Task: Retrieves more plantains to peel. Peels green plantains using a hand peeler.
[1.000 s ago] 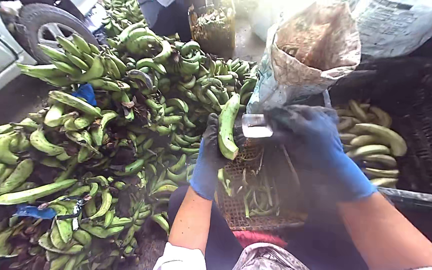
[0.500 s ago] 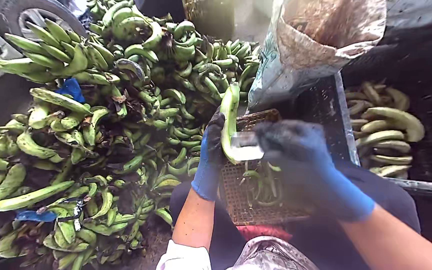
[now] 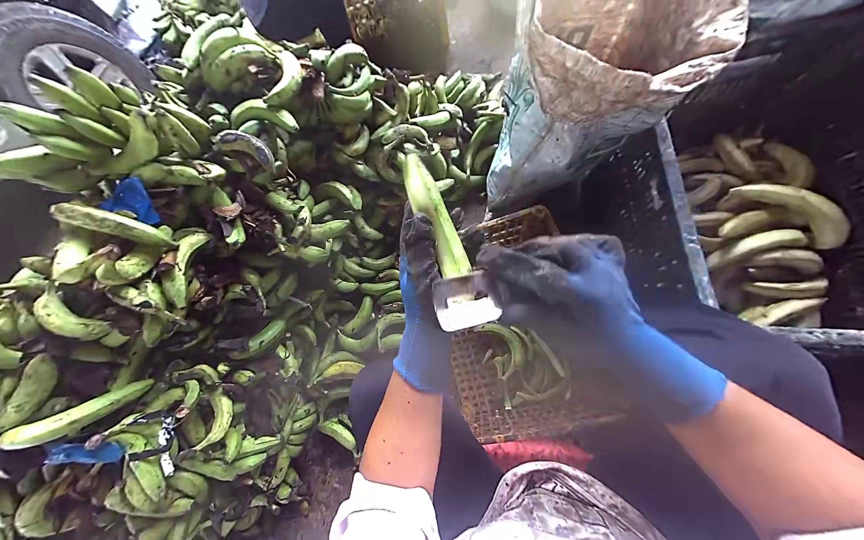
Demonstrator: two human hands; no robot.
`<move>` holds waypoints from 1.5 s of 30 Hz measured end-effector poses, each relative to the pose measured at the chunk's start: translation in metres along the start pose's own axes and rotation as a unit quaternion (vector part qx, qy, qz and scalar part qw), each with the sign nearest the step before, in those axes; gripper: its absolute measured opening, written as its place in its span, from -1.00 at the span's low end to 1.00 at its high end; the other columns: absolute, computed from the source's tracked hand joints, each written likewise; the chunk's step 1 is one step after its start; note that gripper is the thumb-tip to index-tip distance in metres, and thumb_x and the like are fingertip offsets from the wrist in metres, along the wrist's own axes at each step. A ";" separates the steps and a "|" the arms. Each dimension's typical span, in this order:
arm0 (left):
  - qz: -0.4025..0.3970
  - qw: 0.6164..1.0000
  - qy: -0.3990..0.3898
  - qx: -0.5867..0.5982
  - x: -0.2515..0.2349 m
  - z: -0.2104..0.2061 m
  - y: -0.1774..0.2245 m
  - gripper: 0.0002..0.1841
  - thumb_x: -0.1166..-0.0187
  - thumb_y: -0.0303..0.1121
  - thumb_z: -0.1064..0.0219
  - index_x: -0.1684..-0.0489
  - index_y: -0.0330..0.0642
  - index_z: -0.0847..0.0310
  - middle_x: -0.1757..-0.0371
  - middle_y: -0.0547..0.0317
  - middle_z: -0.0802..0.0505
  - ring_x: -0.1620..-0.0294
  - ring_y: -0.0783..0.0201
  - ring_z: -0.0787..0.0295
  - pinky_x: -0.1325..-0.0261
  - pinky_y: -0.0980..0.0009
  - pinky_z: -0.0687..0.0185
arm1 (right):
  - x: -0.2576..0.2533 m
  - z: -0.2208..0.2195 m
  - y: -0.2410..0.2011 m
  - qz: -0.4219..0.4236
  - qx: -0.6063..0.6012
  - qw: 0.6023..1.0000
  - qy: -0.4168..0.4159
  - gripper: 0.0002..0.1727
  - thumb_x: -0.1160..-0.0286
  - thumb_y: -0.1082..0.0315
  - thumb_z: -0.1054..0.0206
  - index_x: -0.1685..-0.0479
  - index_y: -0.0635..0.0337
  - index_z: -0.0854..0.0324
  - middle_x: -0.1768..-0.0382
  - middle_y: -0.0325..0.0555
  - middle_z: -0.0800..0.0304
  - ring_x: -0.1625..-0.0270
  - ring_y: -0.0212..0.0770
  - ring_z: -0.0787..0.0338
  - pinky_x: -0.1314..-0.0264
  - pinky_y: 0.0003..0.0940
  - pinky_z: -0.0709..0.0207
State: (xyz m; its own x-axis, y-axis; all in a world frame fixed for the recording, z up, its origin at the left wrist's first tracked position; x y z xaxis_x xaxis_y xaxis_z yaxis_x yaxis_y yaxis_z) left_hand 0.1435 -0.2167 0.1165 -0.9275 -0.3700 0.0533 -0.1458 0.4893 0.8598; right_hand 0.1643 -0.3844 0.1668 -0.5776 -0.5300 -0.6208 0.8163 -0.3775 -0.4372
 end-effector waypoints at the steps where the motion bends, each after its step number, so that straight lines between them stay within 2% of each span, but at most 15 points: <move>1: -0.008 0.999 -0.012 0.039 -0.004 -0.004 0.001 -0.58 -0.81 0.10 0.01 -0.54 0.33 -0.39 -0.15 0.31 -0.82 0.02 0.43 -0.83 0.07 0.44 -0.80 | -0.001 0.000 -0.003 0.008 -0.005 1.000 -0.002 -0.48 -0.60 -0.24 -0.21 -0.47 -0.38 -0.66 -0.15 -0.05 -0.81 -0.23 -0.02 -0.74 -0.33 0.18 -0.36; 5: 0.075 0.986 -0.130 -0.075 0.012 -0.020 -0.025 -0.68 -0.81 -0.09 -0.04 -0.36 0.10 -0.55 0.09 0.27 -0.80 0.20 0.44 -0.75 0.16 0.46 -0.74 | -0.031 0.022 0.048 -0.059 0.045 0.994 0.079 -0.47 -0.60 -0.18 -0.26 -0.42 -0.16 -0.71 -0.25 0.30 -0.75 -0.28 0.36 -0.71 -0.30 0.49 -0.39; 8: 0.143 0.972 -0.145 -0.119 0.014 -0.017 -0.038 -0.58 -0.77 0.02 -0.08 -0.45 0.09 -0.54 0.11 0.17 -0.82 0.23 0.36 -0.78 0.15 0.37 -0.78 | -0.039 0.034 0.079 -0.134 0.080 0.982 0.110 -0.40 -0.59 -0.29 -0.21 -0.49 -0.23 -0.65 -0.30 0.24 -0.69 -0.34 0.27 -0.66 -0.36 0.35 -0.36; 11: 0.030 0.991 -0.103 -0.079 0.008 -0.008 -0.012 -0.66 -0.80 -0.11 -0.08 -0.47 0.21 -0.49 0.00 0.29 -0.80 0.17 0.45 -0.75 0.18 0.47 -0.74 | -0.021 0.024 0.039 -0.065 0.086 0.990 0.096 -0.39 -0.60 -0.26 -0.22 -0.45 -0.10 -0.67 -0.25 0.27 -0.75 -0.30 0.30 -0.70 -0.38 0.41 -0.35; 14: -0.095 0.993 -0.064 -0.005 -0.002 -0.009 0.009 -0.58 -0.84 -0.12 -0.03 -0.64 0.26 -0.32 -0.35 0.31 -0.74 -0.18 0.41 -0.76 -0.13 0.41 -0.76 | 0.001 0.009 -0.006 0.049 0.072 0.994 0.072 -0.45 -0.56 -0.19 -0.30 -0.52 -0.32 -0.62 -0.23 -0.03 -0.78 -0.32 0.01 -0.69 -0.46 0.16 -0.27; 16: -0.103 0.993 -0.058 -0.002 -0.001 -0.012 0.009 -0.62 -0.79 -0.17 -0.10 -0.55 0.14 -0.38 -0.27 0.29 -0.75 -0.17 0.41 -0.74 -0.14 0.39 -0.75 | -0.007 0.011 0.001 0.047 0.059 0.995 0.070 -0.49 -0.59 -0.17 -0.29 -0.46 -0.28 -0.68 -0.20 0.01 -0.81 -0.27 0.05 -0.73 -0.41 0.19 -0.32; 18: -0.006 0.991 -0.101 -0.083 0.011 -0.019 -0.006 -0.63 -0.80 -0.20 -0.10 -0.52 0.11 -0.47 -0.11 0.22 -0.80 0.01 0.40 -0.77 -0.02 0.40 -0.75 | -0.025 0.019 0.038 -0.017 0.056 0.995 0.079 -0.47 -0.60 -0.20 -0.27 -0.41 -0.15 -0.71 -0.20 0.22 -0.79 -0.25 0.28 -0.74 -0.32 0.40 -0.40; 22: 0.098 0.971 -0.167 -0.136 0.025 -0.015 -0.027 -0.56 -0.84 -0.08 -0.03 -0.65 0.18 -0.42 -0.24 0.07 -0.79 -0.05 0.26 -0.79 -0.09 0.27 -0.76 | -0.039 0.040 0.098 -0.163 0.081 0.978 0.100 -0.31 -0.60 -0.36 -0.12 -0.43 -0.07 -0.68 -0.33 0.33 -0.65 -0.37 0.38 -0.63 -0.34 0.47 -0.32; 25: -0.014 0.997 -0.063 -0.041 0.007 -0.019 0.004 -0.58 -0.81 0.14 0.04 -0.36 0.23 -0.57 -0.06 0.35 -0.82 0.03 0.49 -0.77 0.03 0.49 -0.75 | -0.020 0.027 0.051 -0.091 0.083 0.987 0.105 -0.36 -0.61 -0.28 -0.19 -0.45 -0.07 -0.67 -0.27 0.32 -0.72 -0.32 0.35 -0.68 -0.36 0.44 -0.35; 26: -0.060 0.997 -0.042 0.007 0.004 -0.022 0.016 -0.57 -0.84 0.13 0.11 -0.39 0.25 -0.53 -0.14 0.43 -0.79 -0.10 0.55 -0.73 -0.10 0.55 -0.70 | -0.011 0.019 0.028 -0.044 0.088 0.990 0.105 -0.41 -0.59 -0.21 -0.26 -0.47 -0.12 -0.66 -0.25 0.22 -0.75 -0.31 0.26 -0.70 -0.41 0.37 -0.36; 29: -0.109 0.983 0.003 0.148 -0.002 -0.020 0.025 -0.51 -0.86 0.13 0.24 -0.32 0.13 -0.53 -0.16 0.35 -0.79 -0.21 0.45 -0.74 -0.25 0.44 -0.70 | -0.005 0.009 -0.010 0.054 0.081 0.989 0.109 -0.47 -0.57 -0.14 -0.33 -0.50 -0.29 -0.62 -0.20 -0.03 -0.79 -0.30 0.00 -0.70 -0.43 0.11 -0.28; 33: -0.072 0.991 -0.092 0.061 0.000 -0.028 0.010 -0.55 -0.87 0.06 0.21 -0.54 0.25 -0.42 -0.28 0.39 -0.76 -0.15 0.52 -0.74 -0.12 0.50 -0.73 | -0.017 0.009 0.010 0.033 0.035 0.995 0.087 -0.46 -0.63 -0.19 -0.21 -0.50 -0.25 -0.64 -0.20 0.06 -0.79 -0.27 0.06 -0.73 -0.36 0.20 -0.34; 37: -0.040 0.991 -0.124 -0.032 0.007 -0.018 0.004 -0.59 -0.86 0.06 0.16 -0.47 0.25 -0.46 -0.13 0.36 -0.78 0.01 0.49 -0.75 0.04 0.51 -0.73 | -0.013 0.013 0.011 0.065 0.053 0.992 0.092 -0.49 -0.59 -0.17 -0.29 -0.46 -0.28 -0.64 -0.21 0.02 -0.78 -0.31 0.06 -0.68 -0.42 0.17 -0.26; 43: 0.089 0.971 -0.144 -0.167 0.036 -0.001 -0.026 -0.56 -0.82 0.06 0.03 -0.42 0.11 -0.55 0.03 0.04 -0.82 0.21 0.21 -0.79 0.23 0.24 -0.78 | -0.032 0.008 0.111 -0.265 0.049 0.962 -0.038 -0.30 -0.61 -0.36 0.02 -0.46 -0.14 -0.65 -0.43 0.21 -0.64 -0.47 0.32 -0.59 -0.38 0.53 -0.21; 45: 0.033 0.987 -0.122 -0.100 0.019 -0.005 -0.013 -0.58 -0.86 0.03 0.13 -0.39 0.10 -0.52 0.02 0.10 -0.83 0.23 0.30 -0.79 0.24 0.35 -0.77 | -0.024 0.010 0.087 -0.215 0.063 0.975 -0.005 -0.32 -0.67 -0.26 0.01 -0.37 0.08 -0.67 -0.38 0.36 -0.63 -0.40 0.41 -0.62 -0.36 0.55 -0.25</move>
State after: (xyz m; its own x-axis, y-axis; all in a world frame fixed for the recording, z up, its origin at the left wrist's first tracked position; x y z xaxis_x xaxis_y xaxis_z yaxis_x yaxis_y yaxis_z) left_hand 0.1292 -0.2336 0.1090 -0.9915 -0.1297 0.0093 -0.0344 0.3310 0.9430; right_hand 0.2492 -0.4115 0.1504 -0.8665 -0.3099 -0.3913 0.4927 -0.6564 -0.5713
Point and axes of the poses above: each hand's wrist, its own x-axis away from the middle knuckle, its own z-axis out of the back of the hand, y = z × x, the point moved 10 cm from there along -x, towards the middle knuckle
